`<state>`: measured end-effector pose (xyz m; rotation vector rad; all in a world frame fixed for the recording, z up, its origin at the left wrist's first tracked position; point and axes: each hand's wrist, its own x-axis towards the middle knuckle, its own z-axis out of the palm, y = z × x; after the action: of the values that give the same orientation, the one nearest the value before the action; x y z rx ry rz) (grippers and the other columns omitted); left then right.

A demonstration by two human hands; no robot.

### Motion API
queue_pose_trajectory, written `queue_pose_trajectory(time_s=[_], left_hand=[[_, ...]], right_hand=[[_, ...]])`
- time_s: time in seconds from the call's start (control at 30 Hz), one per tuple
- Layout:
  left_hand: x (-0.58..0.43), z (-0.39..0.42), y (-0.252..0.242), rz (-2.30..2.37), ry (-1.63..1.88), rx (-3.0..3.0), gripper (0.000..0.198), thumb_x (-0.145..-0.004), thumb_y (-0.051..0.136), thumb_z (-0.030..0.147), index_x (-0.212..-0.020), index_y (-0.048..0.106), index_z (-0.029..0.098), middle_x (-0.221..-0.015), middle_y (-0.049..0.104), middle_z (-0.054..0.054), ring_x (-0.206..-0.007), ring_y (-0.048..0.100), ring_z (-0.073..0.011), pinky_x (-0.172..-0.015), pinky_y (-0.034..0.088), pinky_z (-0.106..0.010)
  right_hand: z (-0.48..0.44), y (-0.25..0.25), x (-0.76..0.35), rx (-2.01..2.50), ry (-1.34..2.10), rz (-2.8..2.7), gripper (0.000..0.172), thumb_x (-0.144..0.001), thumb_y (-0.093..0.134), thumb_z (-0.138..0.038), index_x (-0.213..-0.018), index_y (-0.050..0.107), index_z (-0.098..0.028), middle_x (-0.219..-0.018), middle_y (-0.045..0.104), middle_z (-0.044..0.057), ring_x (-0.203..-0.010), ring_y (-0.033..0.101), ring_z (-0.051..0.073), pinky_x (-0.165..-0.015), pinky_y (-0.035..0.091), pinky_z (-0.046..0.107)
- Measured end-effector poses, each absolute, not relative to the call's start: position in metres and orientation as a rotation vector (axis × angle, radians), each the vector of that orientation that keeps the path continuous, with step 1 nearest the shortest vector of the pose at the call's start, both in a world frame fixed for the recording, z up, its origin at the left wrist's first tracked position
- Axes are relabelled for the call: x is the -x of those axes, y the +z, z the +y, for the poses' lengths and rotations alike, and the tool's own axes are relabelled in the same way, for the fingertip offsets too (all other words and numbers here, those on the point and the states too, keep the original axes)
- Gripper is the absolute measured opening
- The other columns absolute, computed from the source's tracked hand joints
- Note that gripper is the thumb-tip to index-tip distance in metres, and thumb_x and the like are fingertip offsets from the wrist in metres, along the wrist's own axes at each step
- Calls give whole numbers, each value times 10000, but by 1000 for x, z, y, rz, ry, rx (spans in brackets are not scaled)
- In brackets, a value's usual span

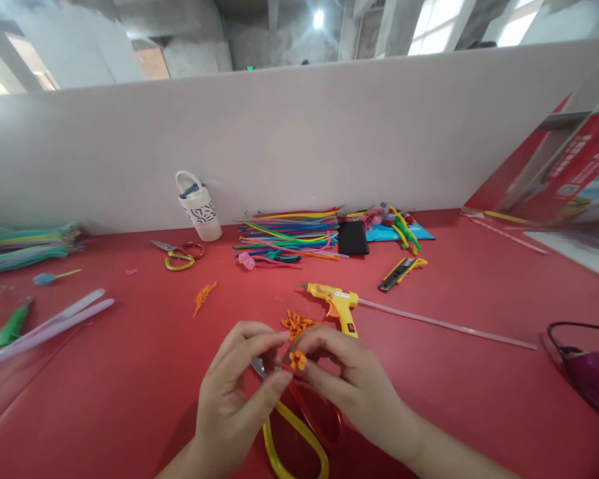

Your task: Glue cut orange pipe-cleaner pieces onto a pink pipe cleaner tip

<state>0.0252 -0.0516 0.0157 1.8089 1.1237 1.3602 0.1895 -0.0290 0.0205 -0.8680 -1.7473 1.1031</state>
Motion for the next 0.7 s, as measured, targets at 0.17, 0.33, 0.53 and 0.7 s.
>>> queue_pose_trajectory(time_s=[0.17, 0.33, 0.53, 0.7], left_hand=[[-27, -54, 16, 1049, 1385, -1917, 422, -760, 579, 53, -1066, 604, 342, -890, 534, -18, -795, 538, -156, -681, 474, -253], [-28, -54, 18, 1019, 1414, -2040, 509, -732, 591, -1, -1115, 591, 335, -872, 561, -27, -764, 558, -146, -655, 498, -242], [-28, -52, 21, 913, 1543, -2218, 414, -753, 574, 6, -1122, 596, 192, -846, 567, -40, -720, 569, -121, -603, 513, -211], [-28, -52, 22, 968, 1543, -2361, 379, -753, 561, -26, -1099, 601, 124, -855, 575, -46, -762, 570, -114, -650, 504, -198]], right_hand=[[-29, 21, -188, 821, 1145, -1742, 111, -777, 541, -108, -774, 587, -210, -755, 618, -6, -731, 589, 138, -686, 463, 247], [-27, 22, -189, 752, 1132, -1751, 149, -780, 539, -78, -779, 602, -213, -799, 625, 2, -771, 589, 138, -718, 462, 253], [-23, 21, -191, 695, 1210, -1726, 106, -788, 564, -100, -763, 606, -194, -804, 615, 16, -775, 581, 139, -726, 459, 253], [-23, 19, -190, 697, 1273, -1679, 79, -793, 574, -130, -756, 604, -193, -793, 607, 16, -762, 575, 137, -719, 458, 253]])
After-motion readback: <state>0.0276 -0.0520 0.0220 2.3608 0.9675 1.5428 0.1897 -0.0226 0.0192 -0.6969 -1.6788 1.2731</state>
